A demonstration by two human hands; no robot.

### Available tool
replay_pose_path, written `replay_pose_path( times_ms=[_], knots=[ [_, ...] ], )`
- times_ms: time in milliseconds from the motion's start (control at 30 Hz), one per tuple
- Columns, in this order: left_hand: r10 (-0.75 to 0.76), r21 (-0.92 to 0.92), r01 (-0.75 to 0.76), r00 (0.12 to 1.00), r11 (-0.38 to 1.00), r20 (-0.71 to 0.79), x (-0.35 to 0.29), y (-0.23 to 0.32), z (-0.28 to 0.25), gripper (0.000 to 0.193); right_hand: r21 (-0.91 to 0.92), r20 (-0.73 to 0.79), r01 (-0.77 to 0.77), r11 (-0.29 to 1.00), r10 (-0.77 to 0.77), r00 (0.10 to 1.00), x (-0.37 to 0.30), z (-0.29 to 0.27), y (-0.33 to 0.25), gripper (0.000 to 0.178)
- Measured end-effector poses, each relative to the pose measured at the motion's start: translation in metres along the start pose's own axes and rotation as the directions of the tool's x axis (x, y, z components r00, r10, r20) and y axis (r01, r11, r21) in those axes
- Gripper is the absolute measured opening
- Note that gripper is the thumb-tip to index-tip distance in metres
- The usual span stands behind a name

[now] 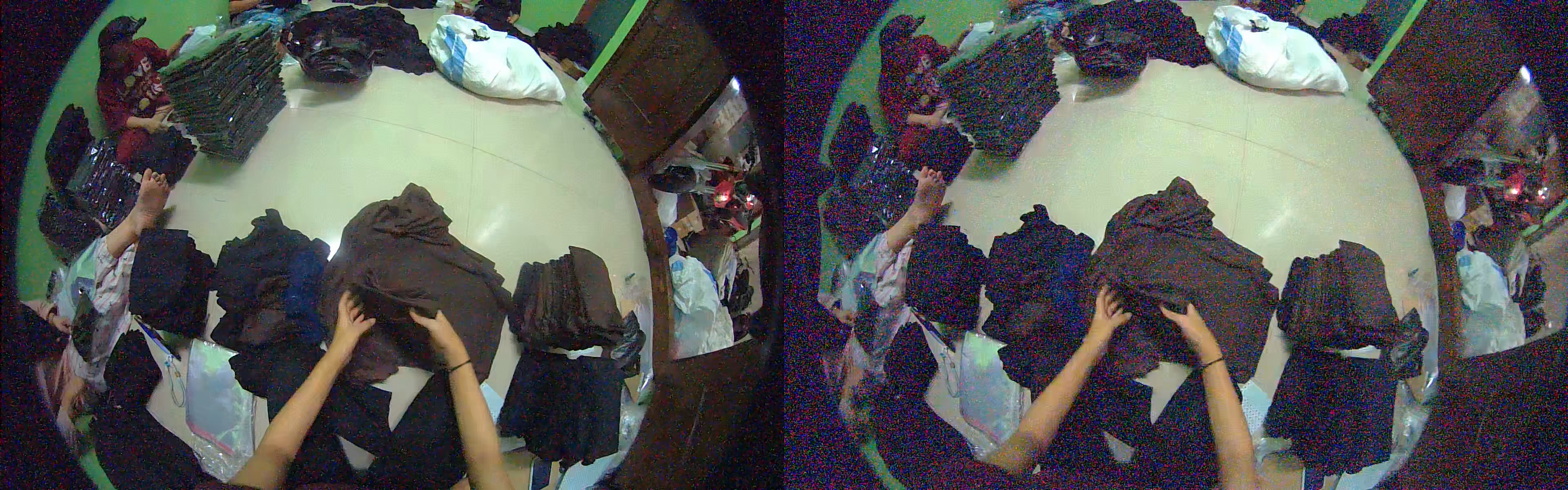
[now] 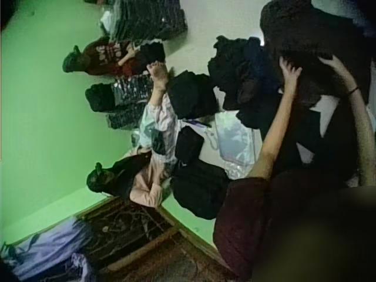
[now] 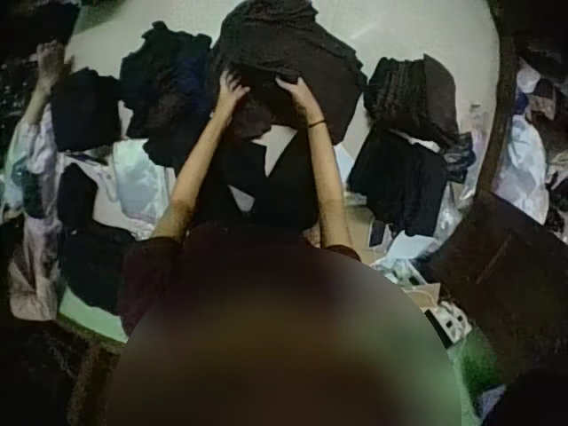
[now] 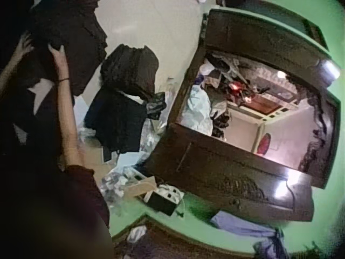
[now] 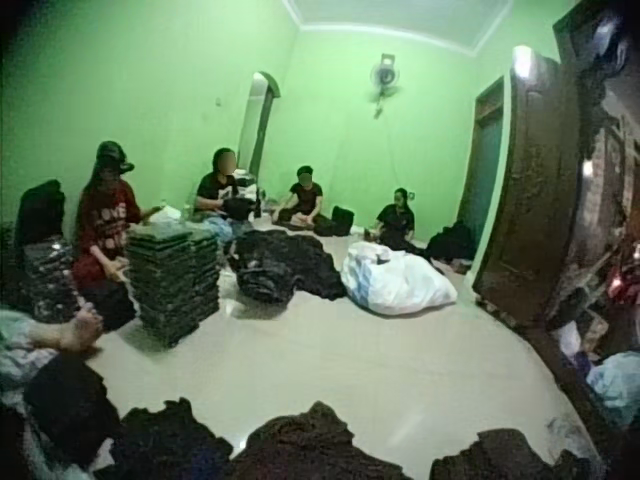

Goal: The person sits on the floor and folds dark-colored garments one by one, smoothing and aligning edges before stacking them. Other people in the room are also folding similar items.

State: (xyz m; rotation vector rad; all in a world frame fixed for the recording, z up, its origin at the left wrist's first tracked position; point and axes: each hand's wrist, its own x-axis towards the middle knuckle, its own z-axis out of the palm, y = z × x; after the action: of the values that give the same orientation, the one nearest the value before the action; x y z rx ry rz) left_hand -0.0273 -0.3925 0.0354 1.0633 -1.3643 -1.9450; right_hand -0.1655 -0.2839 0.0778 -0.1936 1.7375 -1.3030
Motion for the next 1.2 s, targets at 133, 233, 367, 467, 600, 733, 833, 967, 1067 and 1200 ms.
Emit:
replay_pose_path(
  times_ms=[133,233,367,467,600,733,833,967,1067,1200],
  knots=[
    [0.103,0.085,-0.147,0.917,0.986,0.386,0.032,0.027,0.014,0.053,0.051,0.264,0.127,0.991,-0.136,0.955,-0.017,-0.056,-0.01,0.038],
    [-0.066,0.332,-0.258,0.693,0.908,0.718,0.052,0.067,0.033,0.036,0.017,0.115,0.311,0.95,-0.311,0.943,-0.017,-0.077,-0.026,0.037],
    [0.437,0.074,-0.594,0.665,0.801,0.606,0.038,0.104,0.067,0.027,-0.016,0.195,0.733,0.68,-0.717,0.669,-0.021,-0.097,-0.069,0.036],
    [0.676,0.136,-0.858,0.48,0.496,0.56,0.025,0.106,0.068,0.026,-0.206,0.158,0.791,0.576,-0.778,0.608,-0.041,-0.104,-0.071,0.033],
    [0.533,0.432,-0.855,0.518,0.288,0.669,0.005,0.062,0.043,0.03,-0.526,0.352,0.756,0.389,-0.71,0.61,-0.042,-0.101,-0.024,0.04],
    [0.15,0.616,-0.751,0.655,0.237,0.74,-0.019,0.011,0.004,0.033,-0.715,0.432,0.571,0.403,-0.388,0.814,-0.027,-0.095,0.032,0.039],
    [-0.143,0.725,-0.653,0.713,0.219,0.686,-0.009,-0.002,-0.004,0.028,-0.73,0.389,0.581,0.36,-0.48,0.786,-0.018,-0.1,0.045,0.033],
    [-0.088,0.867,-0.377,0.901,0.327,0.425,0.031,0.003,0.009,0.016,-0.538,0.034,0.554,0.635,-0.641,0.767,0.012,-0.095,0.037,0.023],
    [0.115,0.77,-0.286,0.956,0.57,0.27,0.064,0.001,0.033,0.022,-0.385,-0.16,0.356,0.852,-0.441,0.883,0.038,-0.083,0.034,0.023],
    [0.03,0.777,-0.124,0.99,0.617,0.135,0.093,-0.006,0.055,0.025,-0.48,-0.243,0.275,0.833,-0.427,0.871,0.065,-0.071,0.034,0.028]
  ],
)
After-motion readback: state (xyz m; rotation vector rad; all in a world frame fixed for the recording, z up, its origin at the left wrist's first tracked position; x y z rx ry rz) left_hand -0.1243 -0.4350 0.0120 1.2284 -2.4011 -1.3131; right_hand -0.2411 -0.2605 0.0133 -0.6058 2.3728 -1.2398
